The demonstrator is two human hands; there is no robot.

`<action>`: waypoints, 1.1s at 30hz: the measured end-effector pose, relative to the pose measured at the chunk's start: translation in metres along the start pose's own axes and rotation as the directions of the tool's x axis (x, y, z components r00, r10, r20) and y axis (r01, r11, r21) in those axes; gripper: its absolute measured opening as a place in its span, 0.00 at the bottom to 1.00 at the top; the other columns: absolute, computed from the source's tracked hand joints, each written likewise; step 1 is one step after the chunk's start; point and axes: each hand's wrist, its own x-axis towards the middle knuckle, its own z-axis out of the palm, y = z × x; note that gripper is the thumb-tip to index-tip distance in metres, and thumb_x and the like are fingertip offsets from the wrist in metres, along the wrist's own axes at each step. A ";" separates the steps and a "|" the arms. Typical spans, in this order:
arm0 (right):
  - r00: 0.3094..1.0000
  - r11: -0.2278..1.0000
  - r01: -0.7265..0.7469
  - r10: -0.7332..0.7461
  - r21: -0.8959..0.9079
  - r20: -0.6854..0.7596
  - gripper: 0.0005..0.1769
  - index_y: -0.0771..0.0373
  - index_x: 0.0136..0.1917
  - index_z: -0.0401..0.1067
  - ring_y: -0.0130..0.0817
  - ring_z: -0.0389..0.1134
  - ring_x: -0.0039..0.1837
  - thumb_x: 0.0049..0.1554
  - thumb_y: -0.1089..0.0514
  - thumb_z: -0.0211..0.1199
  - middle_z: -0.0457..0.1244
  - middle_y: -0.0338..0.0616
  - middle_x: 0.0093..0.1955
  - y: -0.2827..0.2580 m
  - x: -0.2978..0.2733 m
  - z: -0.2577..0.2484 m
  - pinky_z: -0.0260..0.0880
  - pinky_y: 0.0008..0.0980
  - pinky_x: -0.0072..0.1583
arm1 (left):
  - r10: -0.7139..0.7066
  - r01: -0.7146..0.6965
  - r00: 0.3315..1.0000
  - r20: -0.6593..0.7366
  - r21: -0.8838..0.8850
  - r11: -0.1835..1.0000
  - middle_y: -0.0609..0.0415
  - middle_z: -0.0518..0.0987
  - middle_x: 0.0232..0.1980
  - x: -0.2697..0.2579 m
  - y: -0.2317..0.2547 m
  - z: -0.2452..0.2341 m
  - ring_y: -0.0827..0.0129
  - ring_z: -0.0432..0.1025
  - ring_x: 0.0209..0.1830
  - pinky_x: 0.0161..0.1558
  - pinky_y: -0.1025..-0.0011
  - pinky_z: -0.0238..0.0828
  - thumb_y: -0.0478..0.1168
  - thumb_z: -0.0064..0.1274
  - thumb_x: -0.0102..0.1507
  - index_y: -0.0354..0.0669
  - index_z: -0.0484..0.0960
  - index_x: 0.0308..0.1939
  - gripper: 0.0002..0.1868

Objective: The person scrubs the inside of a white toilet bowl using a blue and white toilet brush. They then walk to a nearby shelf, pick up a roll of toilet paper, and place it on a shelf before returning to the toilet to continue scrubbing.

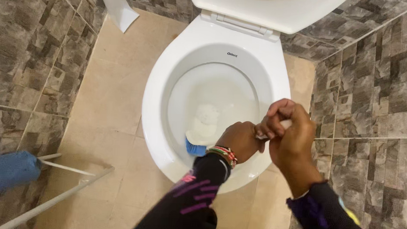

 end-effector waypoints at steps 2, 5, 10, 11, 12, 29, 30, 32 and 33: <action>1.000 1.000 0.002 -0.002 -0.007 0.008 0.18 0.63 0.36 0.64 0.28 0.45 0.27 0.63 0.55 0.41 0.45 0.33 0.23 0.000 -0.003 0.000 0.55 0.32 0.36 | 0.039 -0.037 0.992 0.117 -0.017 0.999 0.43 0.83 0.28 -0.001 -0.004 -0.003 0.48 0.78 0.32 0.40 0.55 0.74 0.44 0.56 0.55 0.48 0.87 0.20 0.10; 0.975 0.926 0.097 -0.014 -0.365 0.223 0.18 0.64 0.35 0.64 0.27 0.44 0.26 0.64 0.57 0.44 0.45 0.32 0.23 -0.025 0.016 0.015 0.51 0.30 0.32 | -0.033 -0.014 0.930 -0.366 -0.123 0.992 0.39 0.81 0.32 0.003 0.012 0.031 0.43 0.77 0.36 0.40 0.51 0.73 0.45 0.56 0.60 0.44 0.85 0.27 0.11; 0.910 0.743 0.243 0.047 -0.624 0.411 0.22 0.67 0.32 0.66 0.24 0.48 0.27 0.67 0.58 0.46 0.50 0.34 0.23 -0.033 0.012 0.031 0.47 0.25 0.32 | -0.081 0.006 0.820 -0.566 -0.133 0.991 0.39 0.82 0.34 0.005 0.012 0.048 0.44 0.77 0.40 0.44 0.50 0.72 0.41 0.53 0.62 0.40 0.82 0.27 0.12; 0.922 0.830 0.251 -0.048 -0.498 0.385 0.20 0.66 0.35 0.66 0.24 0.47 0.28 0.66 0.58 0.45 0.49 0.34 0.24 -0.028 0.007 0.026 0.49 0.25 0.33 | -0.027 0.000 0.867 -0.498 -0.054 0.999 0.40 0.82 0.35 0.002 0.008 0.037 0.43 0.77 0.41 0.46 0.49 0.72 0.40 0.52 0.62 0.40 0.83 0.27 0.11; 0.927 0.897 0.263 -0.134 -0.355 0.350 0.17 0.66 0.37 0.66 0.24 0.47 0.29 0.66 0.59 0.45 0.48 0.33 0.26 -0.017 -0.007 0.021 0.51 0.25 0.35 | -0.002 0.002 0.957 -0.291 -0.001 1.000 0.40 0.82 0.34 -0.003 0.002 0.022 0.44 0.77 0.39 0.45 0.50 0.72 0.42 0.54 0.61 0.41 0.84 0.26 0.12; 0.909 0.673 0.368 -0.115 -0.641 0.401 0.18 0.61 0.33 0.69 0.28 0.59 0.30 0.60 0.61 0.43 0.62 0.39 0.29 0.021 -0.024 -0.005 0.63 0.30 0.33 | -0.081 0.018 0.885 -0.458 -0.140 0.990 0.45 0.84 0.40 -0.055 0.018 0.049 0.49 0.77 0.44 0.53 0.54 0.70 0.44 0.55 0.61 0.44 0.84 0.38 0.09; 0.954 0.776 0.277 -0.151 -0.567 0.258 0.19 0.62 0.33 0.69 0.30 0.56 0.28 0.62 0.60 0.43 0.61 0.42 0.28 0.030 -0.031 -0.006 0.58 0.32 0.32 | -0.061 0.004 0.898 -0.436 -0.131 0.991 0.45 0.84 0.41 -0.062 0.012 0.036 0.49 0.77 0.44 0.54 0.54 0.70 0.44 0.55 0.61 0.44 0.84 0.38 0.09; 0.986 0.916 0.164 -0.164 -0.365 0.032 0.20 0.64 0.34 0.68 0.31 0.55 0.28 0.64 0.59 0.43 0.57 0.42 0.27 0.045 -0.049 -0.005 0.60 0.34 0.35 | 0.027 -0.041 0.976 -0.215 -0.062 0.997 0.46 0.84 0.41 -0.077 -0.002 0.005 0.50 0.77 0.45 0.57 0.54 0.69 0.43 0.54 0.62 0.44 0.83 0.39 0.08; 0.986 0.956 0.142 -0.159 -0.256 -0.045 0.19 0.64 0.35 0.69 0.31 0.56 0.29 0.63 0.59 0.42 0.56 0.41 0.27 0.057 -0.062 0.002 0.67 0.35 0.39 | 0.073 -0.074 0.994 -0.076 -0.010 0.997 0.47 0.84 0.42 -0.080 -0.008 -0.009 0.50 0.77 0.45 0.58 0.54 0.69 0.43 0.54 0.62 0.45 0.83 0.39 0.07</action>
